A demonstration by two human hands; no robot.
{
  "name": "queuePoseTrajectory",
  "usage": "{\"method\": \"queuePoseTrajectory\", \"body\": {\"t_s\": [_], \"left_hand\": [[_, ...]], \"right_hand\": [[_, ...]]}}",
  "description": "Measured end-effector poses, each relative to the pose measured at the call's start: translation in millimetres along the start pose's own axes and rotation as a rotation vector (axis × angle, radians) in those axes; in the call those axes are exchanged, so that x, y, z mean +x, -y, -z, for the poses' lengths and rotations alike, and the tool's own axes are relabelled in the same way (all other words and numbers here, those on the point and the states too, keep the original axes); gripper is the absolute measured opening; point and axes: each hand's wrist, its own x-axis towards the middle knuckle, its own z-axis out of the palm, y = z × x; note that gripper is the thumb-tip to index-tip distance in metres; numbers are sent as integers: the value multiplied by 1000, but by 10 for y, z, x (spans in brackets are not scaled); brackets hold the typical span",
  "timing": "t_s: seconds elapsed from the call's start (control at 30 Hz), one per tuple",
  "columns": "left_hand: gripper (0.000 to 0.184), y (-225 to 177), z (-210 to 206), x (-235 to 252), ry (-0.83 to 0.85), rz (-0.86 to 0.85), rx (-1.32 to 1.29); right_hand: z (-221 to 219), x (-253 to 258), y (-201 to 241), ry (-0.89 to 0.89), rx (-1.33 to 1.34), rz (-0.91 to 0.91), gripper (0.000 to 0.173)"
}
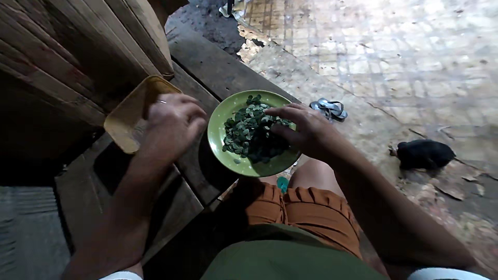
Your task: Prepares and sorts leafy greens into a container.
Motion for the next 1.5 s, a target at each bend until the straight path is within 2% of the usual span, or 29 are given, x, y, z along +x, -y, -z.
{"method": "queuePoseTrajectory", "body": {"t_s": [0.07,0.13,0.23,0.37,0.5,0.63,0.77,0.9,1.07,1.2,1.27,1.37,1.5], "left_hand": [[15,-209,-168,-24,118,-170,-97],[14,-384,-311,-35,208,-250,-106],[18,-515,-442,-15,261,-250,-11],[9,-527,-486,9,219,-253,35],[15,-444,-365,30,103,-163,-149],[10,-488,-232,71,-28,59,-628],[6,-587,-245,94,0,245,-1053],[10,-662,-314,98,16,322,-1218],[14,-701,-344,102,44,387,-1215],[31,-668,-345,119,50,265,-1141],[32,-698,-346,124,79,182,-1106],[25,-746,-415,140,70,85,-1049],[8,-757,-445,164,-20,109,-950]], "right_hand": [[16,-21,16,-18,2,-35,30],[30,-43,36,-47,3,-62,28],[40,-87,33,-76,-1,-80,26],[32,-130,9,-124,20,-58,24],[27,-131,35,-135,61,-74,24],[-26,-112,145,-165,189,-33,23],[-105,-78,236,-144,438,-34,23],[-147,-28,316,-124,560,-72,23],[-185,7,300,-167,476,-43,13],[-133,-10,253,-157,390,-43,15],[-120,-10,245,-153,388,-50,15],[-122,-6,247,-151,386,-53,13],[-100,-17,250,-139,346,-49,13]]}}
